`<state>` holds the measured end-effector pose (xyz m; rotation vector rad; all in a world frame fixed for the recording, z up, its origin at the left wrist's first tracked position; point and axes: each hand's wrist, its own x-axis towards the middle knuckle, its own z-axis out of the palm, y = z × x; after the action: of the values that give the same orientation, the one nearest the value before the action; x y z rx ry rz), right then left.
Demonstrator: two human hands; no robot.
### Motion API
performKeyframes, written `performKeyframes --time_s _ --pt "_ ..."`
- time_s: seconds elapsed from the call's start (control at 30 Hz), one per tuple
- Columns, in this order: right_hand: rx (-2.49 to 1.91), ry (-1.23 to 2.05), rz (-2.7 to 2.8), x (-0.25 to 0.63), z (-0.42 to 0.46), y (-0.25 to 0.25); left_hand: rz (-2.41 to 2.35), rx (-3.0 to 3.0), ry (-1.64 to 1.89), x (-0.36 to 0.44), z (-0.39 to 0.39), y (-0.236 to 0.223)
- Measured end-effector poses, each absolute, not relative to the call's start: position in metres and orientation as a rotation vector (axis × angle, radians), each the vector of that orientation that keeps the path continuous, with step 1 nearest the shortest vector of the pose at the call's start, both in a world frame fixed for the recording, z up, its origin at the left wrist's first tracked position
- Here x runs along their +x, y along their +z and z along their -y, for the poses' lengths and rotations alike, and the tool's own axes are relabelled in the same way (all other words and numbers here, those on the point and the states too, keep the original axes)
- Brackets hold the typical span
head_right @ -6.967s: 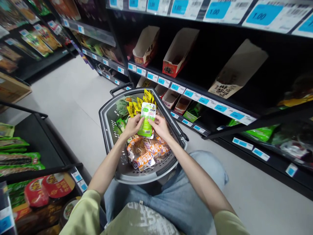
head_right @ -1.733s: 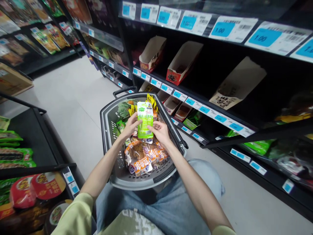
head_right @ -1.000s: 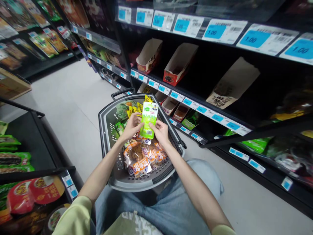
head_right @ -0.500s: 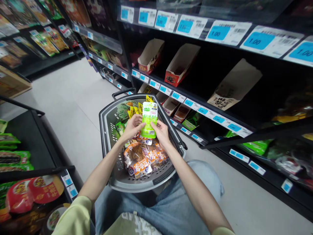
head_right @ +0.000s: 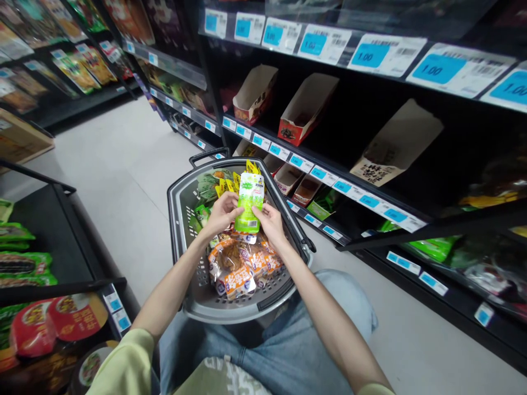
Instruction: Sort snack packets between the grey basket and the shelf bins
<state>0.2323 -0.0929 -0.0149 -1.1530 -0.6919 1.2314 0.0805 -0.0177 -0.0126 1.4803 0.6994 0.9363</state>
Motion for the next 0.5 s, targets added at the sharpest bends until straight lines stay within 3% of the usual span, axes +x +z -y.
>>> performKeyframes --time_s 0.5 --pt "-1.102 1.342 0.832 0.2306 0.0988 -0.0145 -0.734 1.527 0.864 0.0765 0.0183 -0.0047"
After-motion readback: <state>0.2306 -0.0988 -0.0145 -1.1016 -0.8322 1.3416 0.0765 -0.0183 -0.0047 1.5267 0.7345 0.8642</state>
